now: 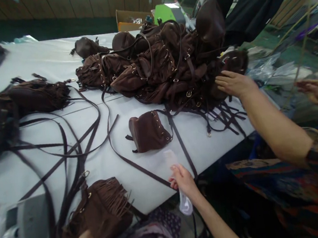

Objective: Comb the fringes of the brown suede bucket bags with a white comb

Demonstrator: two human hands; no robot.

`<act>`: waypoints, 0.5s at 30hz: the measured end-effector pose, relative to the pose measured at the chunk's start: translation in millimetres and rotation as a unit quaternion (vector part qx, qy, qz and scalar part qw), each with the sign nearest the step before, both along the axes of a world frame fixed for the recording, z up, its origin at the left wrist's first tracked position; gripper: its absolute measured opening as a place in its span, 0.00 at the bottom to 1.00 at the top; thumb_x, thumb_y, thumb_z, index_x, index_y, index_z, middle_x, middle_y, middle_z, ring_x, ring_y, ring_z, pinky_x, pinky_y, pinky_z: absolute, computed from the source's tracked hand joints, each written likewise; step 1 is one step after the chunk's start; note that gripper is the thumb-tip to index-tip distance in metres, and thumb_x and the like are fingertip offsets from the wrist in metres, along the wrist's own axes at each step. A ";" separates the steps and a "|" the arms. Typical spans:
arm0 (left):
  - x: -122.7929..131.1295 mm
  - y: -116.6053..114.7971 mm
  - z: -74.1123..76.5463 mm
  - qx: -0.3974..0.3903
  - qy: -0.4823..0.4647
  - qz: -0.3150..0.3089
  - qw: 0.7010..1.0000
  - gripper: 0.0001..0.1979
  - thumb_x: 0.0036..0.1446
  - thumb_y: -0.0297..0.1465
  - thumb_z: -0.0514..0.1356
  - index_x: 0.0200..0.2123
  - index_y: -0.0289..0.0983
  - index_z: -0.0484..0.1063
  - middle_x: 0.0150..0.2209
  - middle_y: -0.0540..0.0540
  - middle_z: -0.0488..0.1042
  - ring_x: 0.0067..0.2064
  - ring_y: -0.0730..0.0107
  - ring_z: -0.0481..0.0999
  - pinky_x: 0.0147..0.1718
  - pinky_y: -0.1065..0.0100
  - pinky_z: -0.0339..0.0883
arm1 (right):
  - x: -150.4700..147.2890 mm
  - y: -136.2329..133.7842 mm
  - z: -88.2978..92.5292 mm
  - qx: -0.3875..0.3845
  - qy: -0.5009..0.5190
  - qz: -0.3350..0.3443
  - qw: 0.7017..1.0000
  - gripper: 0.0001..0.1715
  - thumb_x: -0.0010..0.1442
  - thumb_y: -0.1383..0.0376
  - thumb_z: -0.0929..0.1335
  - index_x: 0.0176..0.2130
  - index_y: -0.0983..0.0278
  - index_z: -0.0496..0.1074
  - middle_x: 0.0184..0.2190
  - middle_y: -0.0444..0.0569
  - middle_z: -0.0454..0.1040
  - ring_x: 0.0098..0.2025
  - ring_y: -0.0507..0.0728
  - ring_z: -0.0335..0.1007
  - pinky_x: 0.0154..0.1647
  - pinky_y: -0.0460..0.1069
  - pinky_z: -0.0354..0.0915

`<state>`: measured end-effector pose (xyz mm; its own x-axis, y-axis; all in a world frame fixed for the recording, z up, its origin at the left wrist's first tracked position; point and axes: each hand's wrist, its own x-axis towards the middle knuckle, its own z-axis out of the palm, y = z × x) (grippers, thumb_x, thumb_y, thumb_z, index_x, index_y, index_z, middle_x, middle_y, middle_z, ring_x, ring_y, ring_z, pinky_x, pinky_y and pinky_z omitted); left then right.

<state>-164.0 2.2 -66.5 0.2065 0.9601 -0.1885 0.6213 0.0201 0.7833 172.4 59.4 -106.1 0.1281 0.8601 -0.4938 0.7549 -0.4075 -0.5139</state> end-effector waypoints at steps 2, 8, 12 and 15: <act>10.5 15.8 -13.8 0.011 0.003 -0.001 1.000 0.14 0.62 0.37 0.56 0.49 0.39 0.69 0.51 0.42 0.70 0.46 0.63 0.73 0.44 0.58 0.71 | -1.8 -5.3 7.9 0.009 0.008 -0.018 1.000 0.25 0.68 0.56 0.48 0.38 0.64 0.65 0.26 0.48 0.74 0.22 0.53 0.73 0.22 0.45 0.63; 39.8 43.2 -51.7 0.035 0.012 -0.023 0.999 0.13 0.62 0.37 0.56 0.47 0.39 0.71 0.49 0.43 0.72 0.45 0.65 0.74 0.43 0.60 0.72 | -78.9 -28.3 25.3 0.089 0.006 0.092 0.992 0.19 0.67 0.65 0.54 0.53 0.64 0.63 0.31 0.49 0.76 0.33 0.57 0.75 0.32 0.47 0.64; 38.2 42.4 -55.9 0.044 0.027 -0.035 0.998 0.12 0.63 0.37 0.56 0.46 0.38 0.71 0.47 0.44 0.72 0.42 0.67 0.74 0.40 0.62 0.73 | -119.0 -44.1 10.4 0.059 -0.028 0.212 0.975 0.20 0.63 0.73 0.57 0.53 0.63 0.63 0.34 0.49 0.77 0.35 0.55 0.75 0.35 0.45 0.66; 36.2 40.2 -55.2 0.048 0.036 -0.046 0.997 0.13 0.63 0.37 0.56 0.47 0.38 0.70 0.47 0.43 0.72 0.42 0.67 0.74 0.40 0.61 0.73 | -117.5 -55.7 -16.5 0.018 -0.159 0.261 0.952 0.27 0.59 0.77 0.61 0.56 0.63 0.63 0.31 0.49 0.77 0.34 0.56 0.76 0.35 0.45 0.67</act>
<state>-127.8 42.4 -121.7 0.2848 0.9518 -0.1142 0.6713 -0.1130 0.7325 54.9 3.6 -122.6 -0.1838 0.8625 -0.4714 0.9694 0.0798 -0.2320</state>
